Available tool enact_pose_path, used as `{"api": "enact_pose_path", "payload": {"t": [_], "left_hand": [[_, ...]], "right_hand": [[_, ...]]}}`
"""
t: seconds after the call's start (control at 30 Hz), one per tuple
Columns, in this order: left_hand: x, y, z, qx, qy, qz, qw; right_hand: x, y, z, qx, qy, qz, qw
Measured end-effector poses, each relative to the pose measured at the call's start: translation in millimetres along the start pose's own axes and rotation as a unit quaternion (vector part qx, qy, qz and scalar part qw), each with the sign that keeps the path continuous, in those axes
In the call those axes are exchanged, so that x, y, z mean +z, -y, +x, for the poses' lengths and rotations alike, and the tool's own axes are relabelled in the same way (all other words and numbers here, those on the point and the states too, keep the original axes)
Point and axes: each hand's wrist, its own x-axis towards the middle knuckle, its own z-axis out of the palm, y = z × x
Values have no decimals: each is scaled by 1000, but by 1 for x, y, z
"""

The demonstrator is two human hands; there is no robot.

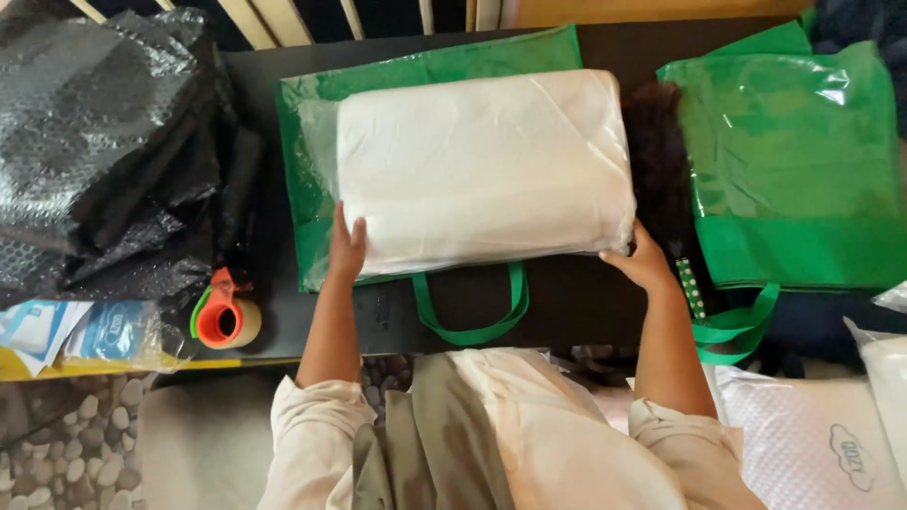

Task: The person cleans a green storage bag with a duster, places a plastic-wrapped pillow inside, inserts a brand card, and zips the bag closed.

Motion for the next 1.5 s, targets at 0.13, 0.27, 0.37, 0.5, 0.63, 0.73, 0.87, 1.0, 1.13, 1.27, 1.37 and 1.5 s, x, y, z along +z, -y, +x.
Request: {"api": "enact_pose_path", "payload": {"t": [0.13,0.27,0.37,0.5,0.63,0.73,0.87,1.0,1.13,1.27,1.37,1.5], "left_hand": [[-8,1,-18,-52,-14,-6,999],[8,19,-2,-78,-41,-13,996],[10,35,0,-119,-52,14,991],[16,45,6,-95,-56,28,994],[21,29,-2,88,-150,201,964],[17,-21,-21,186,-190,340,902],[20,-41,-38,186,-75,275,940],[24,-22,-31,264,-99,231,931],[31,-14,-30,207,-51,274,938],[33,-9,-30,223,-66,273,934],[35,-5,-28,222,-51,276,934],[54,36,-7,271,-74,281,918]], "right_hand": [[-48,-68,16,-27,-91,-34,995],[-49,-178,50,78,-78,-206,972],[-35,-183,47,67,-57,-263,961],[-46,-179,61,58,-124,-57,989],[-54,-52,21,-118,-185,115,969],[-20,-27,22,-171,-24,268,948],[-1,101,-29,-157,160,182,957],[23,139,-17,-73,207,17,975],[48,132,22,-145,11,-136,980],[67,137,21,-195,-95,-120,969],[55,150,0,-153,12,26,988],[37,173,-31,-70,217,54,972]]}}
